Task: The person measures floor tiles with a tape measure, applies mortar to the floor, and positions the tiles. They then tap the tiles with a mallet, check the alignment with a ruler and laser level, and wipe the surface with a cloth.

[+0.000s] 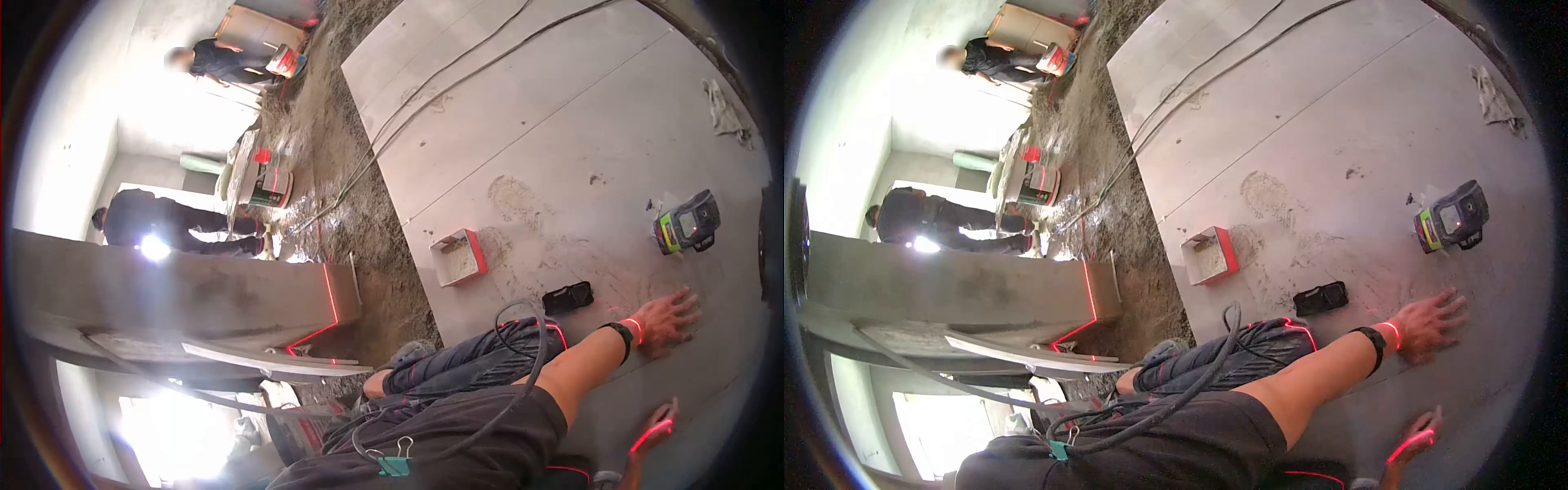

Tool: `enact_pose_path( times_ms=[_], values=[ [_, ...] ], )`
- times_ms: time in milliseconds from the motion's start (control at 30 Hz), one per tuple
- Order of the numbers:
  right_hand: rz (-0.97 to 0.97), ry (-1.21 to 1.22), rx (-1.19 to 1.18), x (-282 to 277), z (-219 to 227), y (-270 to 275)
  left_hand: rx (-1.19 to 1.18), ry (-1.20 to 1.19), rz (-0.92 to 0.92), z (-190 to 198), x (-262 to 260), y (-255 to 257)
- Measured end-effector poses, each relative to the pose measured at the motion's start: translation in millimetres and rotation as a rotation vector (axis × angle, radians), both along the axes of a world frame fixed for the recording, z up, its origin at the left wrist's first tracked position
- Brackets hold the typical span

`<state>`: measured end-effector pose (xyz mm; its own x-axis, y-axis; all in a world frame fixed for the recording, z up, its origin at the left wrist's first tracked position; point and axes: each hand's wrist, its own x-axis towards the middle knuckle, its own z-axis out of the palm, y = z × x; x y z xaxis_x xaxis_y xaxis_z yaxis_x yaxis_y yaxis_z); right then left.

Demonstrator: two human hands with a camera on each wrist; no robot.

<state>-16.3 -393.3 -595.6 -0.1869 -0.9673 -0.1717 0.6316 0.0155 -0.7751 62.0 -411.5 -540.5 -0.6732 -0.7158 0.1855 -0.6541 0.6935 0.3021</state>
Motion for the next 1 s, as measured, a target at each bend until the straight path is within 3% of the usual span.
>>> enact_pose_path(
  times_ms=[33, 100, 200, 300, 400, 533, 800, 933, 1000],
  values=[
    [-0.078, -0.384, -0.090, 20, 7, -10, 0.006, -0.058, -0.006, 5, 2, 1],
    [-0.245, -0.827, -0.264, 40, 19, -19, -0.005, -0.118, -0.014, 12, 6, 0],
    [-0.393, -1.146, -0.507, 57, 31, -14, 0.021, -0.176, -0.015, 13, 4, -1],
    [-0.448, -1.332, -0.642, 63, 39, -8, 0.042, 0.064, -0.021, -6, 3, 1],
    [-0.466, -1.287, -0.703, 59, 43, -6, 0.075, 0.248, -0.052, -12, -7, 1],
    [-0.496, -1.344, -0.805, 63, 44, -15, 0.008, 0.091, -0.029, -2, 9, -4],
    [-0.513, -1.392, -0.861, 67, 40, -17, 0.017, 0.083, -0.075, 16, 13, -1],
    [-0.530, -1.238, -0.829, 59, 28, -19, 0.042, -0.107, -0.055, 28, 13, 2],
    [-0.574, -1.042, -0.669, 66, 42, -18, 0.043, -0.154, -0.052, 18, 7, 1]
  ],
)
